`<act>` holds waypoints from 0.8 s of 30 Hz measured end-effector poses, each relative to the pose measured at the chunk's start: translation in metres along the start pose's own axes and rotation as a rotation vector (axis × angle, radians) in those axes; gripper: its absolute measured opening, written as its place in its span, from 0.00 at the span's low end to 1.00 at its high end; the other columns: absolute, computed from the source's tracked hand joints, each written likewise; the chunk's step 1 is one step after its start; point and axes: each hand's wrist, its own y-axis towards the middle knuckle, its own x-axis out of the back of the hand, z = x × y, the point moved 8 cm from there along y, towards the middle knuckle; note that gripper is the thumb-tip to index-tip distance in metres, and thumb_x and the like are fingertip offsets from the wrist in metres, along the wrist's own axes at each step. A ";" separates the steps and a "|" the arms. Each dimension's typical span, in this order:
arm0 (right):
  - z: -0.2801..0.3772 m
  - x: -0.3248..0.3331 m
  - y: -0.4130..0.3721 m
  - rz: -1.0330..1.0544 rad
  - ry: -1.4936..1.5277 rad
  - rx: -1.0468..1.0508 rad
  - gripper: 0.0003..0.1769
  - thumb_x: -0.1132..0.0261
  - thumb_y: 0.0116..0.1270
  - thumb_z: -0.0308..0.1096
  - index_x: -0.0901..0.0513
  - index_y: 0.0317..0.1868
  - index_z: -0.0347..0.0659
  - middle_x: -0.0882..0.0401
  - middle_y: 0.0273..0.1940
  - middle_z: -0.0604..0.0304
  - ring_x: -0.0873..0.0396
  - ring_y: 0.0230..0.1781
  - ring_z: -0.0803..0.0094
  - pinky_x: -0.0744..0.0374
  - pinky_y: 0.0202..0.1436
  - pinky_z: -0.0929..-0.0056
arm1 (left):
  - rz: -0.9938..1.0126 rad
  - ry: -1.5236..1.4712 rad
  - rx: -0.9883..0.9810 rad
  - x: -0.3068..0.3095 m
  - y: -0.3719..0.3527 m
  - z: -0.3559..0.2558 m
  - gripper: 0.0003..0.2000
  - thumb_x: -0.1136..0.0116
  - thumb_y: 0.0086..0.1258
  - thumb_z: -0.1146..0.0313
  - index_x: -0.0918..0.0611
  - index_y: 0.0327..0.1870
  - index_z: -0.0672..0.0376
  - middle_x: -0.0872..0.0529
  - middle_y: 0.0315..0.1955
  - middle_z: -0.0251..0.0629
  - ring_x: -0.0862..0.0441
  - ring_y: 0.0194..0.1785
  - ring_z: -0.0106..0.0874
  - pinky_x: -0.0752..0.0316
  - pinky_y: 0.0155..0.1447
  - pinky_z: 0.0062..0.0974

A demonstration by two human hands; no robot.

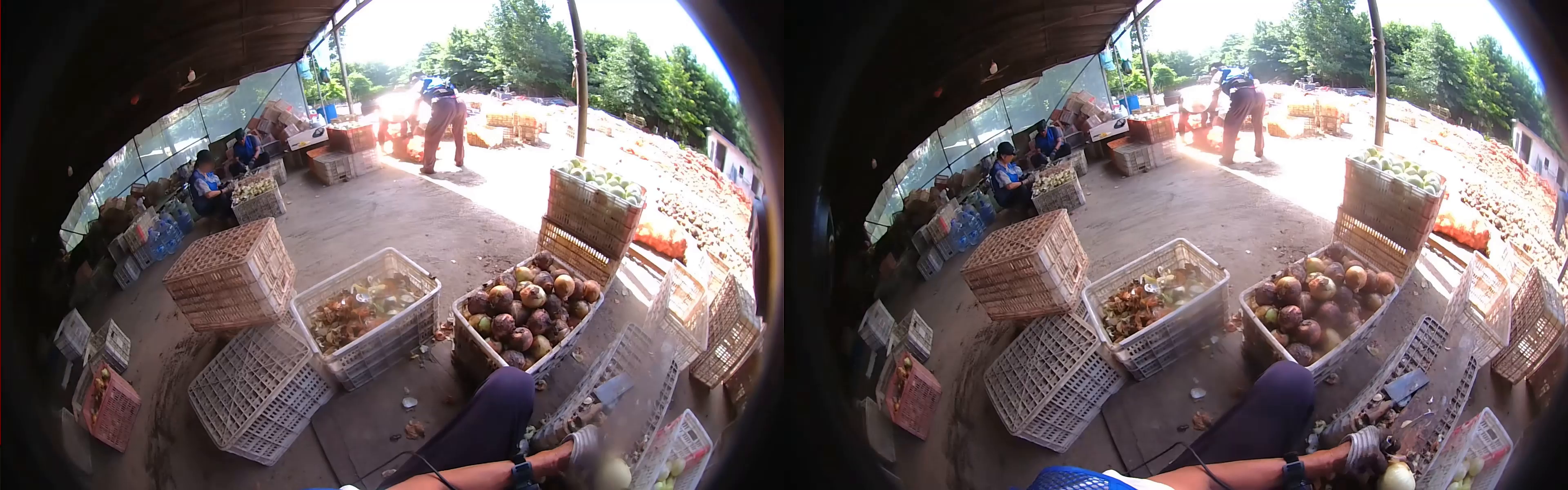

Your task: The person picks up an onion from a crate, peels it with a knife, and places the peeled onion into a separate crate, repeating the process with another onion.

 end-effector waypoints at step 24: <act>0.002 0.033 -0.031 -0.053 0.034 0.013 0.38 0.28 0.49 0.35 0.31 0.61 0.33 0.23 0.51 0.47 0.20 0.49 0.53 0.18 0.52 0.55 | -0.216 -0.907 0.225 -0.027 0.019 0.049 0.08 0.35 0.59 0.67 0.20 0.34 0.59 0.21 0.23 0.28 0.28 0.28 0.20 0.30 0.31 0.23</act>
